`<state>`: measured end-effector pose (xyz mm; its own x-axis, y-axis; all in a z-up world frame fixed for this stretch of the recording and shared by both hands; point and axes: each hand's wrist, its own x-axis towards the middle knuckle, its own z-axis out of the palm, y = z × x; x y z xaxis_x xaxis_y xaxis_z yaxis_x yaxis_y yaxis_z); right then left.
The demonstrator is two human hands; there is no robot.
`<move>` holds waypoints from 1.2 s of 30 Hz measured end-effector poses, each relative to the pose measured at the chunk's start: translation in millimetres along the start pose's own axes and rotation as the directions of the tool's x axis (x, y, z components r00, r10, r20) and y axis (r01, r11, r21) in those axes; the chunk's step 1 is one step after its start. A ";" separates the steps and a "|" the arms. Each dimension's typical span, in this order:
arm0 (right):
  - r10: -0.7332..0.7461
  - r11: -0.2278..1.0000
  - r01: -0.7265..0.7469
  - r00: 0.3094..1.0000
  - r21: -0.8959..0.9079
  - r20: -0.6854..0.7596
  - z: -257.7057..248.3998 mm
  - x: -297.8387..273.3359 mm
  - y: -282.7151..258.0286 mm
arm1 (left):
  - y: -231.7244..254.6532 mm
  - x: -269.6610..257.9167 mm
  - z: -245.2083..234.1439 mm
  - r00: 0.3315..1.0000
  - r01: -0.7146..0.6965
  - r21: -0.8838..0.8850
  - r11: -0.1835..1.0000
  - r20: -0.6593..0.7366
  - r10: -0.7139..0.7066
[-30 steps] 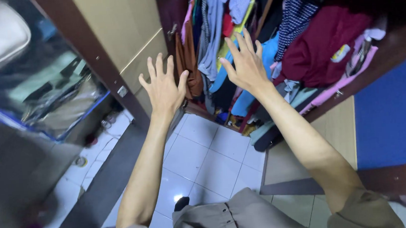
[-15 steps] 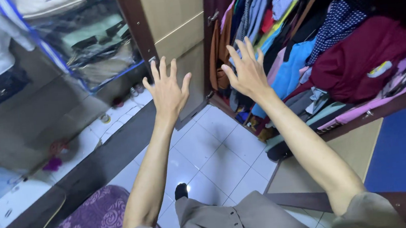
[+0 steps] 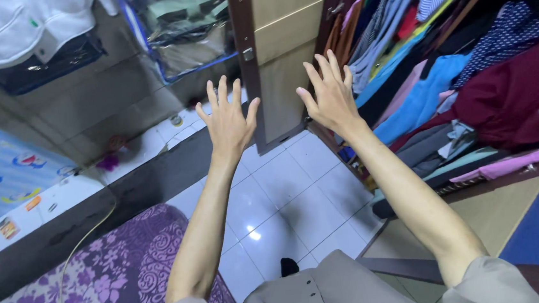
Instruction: The person folds several pieces of clothing on a bed and places them into a wooden wardrobe. The items include a light purple garment, blue jeans, a dark grey garment, and a light grey garment. Each item is folded and stacked on a shelf inside the wardrobe.
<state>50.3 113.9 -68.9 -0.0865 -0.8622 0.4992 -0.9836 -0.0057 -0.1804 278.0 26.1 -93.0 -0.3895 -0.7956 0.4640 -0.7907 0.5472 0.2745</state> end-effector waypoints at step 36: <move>-0.254 0.963 0.230 0.951 0.142 0.178 50.9 -63.6 -163.4 | -93.6 -185.3 -102.4 0.935 0.355 0.064 0.933 -0.044 -0.352</move>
<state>224.6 143.9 -114.3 0.1956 -0.9083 0.3697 -0.9442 -0.2763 -0.1791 472.5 149.0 -118.4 -0.0649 -0.9252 0.3739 -0.9058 0.2119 0.3670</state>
